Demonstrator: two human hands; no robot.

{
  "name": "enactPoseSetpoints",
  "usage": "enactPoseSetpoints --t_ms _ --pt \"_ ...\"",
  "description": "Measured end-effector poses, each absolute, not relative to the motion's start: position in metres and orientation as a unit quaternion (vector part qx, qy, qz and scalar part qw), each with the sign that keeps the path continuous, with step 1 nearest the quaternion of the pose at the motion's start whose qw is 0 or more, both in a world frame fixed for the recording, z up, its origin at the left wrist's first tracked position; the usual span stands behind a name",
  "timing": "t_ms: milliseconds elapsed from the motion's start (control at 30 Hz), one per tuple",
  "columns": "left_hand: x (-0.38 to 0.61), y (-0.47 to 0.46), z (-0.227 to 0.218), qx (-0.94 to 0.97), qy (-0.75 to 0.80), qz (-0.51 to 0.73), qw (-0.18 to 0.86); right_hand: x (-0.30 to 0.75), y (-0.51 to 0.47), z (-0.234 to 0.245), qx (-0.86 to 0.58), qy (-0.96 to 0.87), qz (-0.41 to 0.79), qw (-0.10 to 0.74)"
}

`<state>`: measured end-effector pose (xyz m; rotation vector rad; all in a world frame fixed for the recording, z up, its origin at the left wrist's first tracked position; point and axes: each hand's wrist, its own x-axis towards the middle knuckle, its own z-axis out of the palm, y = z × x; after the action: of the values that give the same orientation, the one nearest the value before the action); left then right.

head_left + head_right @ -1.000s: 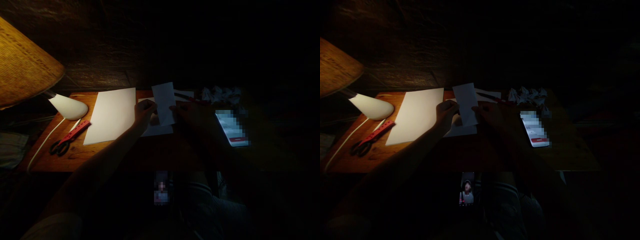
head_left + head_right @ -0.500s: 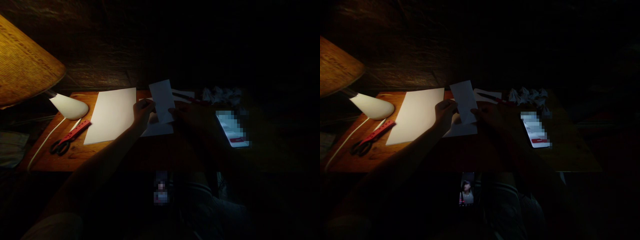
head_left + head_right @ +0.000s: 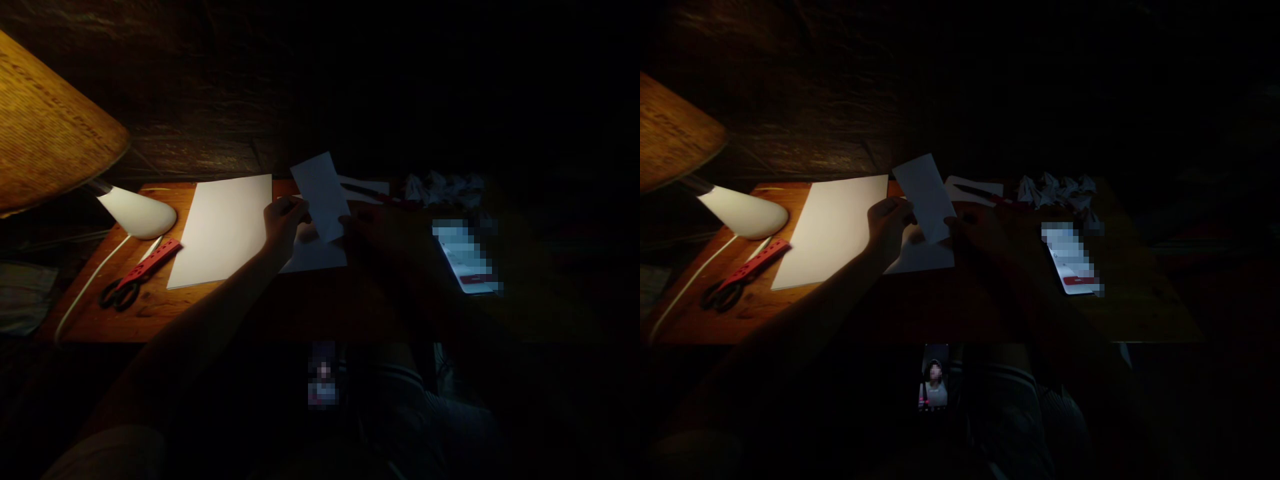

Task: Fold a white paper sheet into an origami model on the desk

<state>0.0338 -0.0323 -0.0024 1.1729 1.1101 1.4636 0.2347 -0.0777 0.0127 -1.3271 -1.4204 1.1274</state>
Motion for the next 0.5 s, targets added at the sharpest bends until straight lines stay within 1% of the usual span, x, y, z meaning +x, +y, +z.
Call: enactPoseSetpoints --t_ms 100,233,367,467,500 --pt "0.034 -0.032 -0.002 0.482 0.448 0.595 0.461 0.235 -0.078 0.016 -0.541 -0.586 0.425 0.428" --pt "0.034 -0.031 -0.004 0.481 0.433 0.601 0.469 0.234 -0.074 0.012 -0.528 -0.592 0.429 0.431" --pt "0.033 -0.027 -0.010 0.490 0.427 0.584 0.486 0.237 -0.066 0.008 -0.564 -0.577 0.398 0.438" --pt "0.027 -0.024 -0.016 0.509 0.429 0.589 0.458 0.241 -0.060 0.008 -0.579 -0.567 0.378 0.448" --pt "0.024 -0.024 -0.017 0.509 0.445 0.602 0.425 0.242 -0.059 0.008 -0.586 -0.572 0.365 0.443"
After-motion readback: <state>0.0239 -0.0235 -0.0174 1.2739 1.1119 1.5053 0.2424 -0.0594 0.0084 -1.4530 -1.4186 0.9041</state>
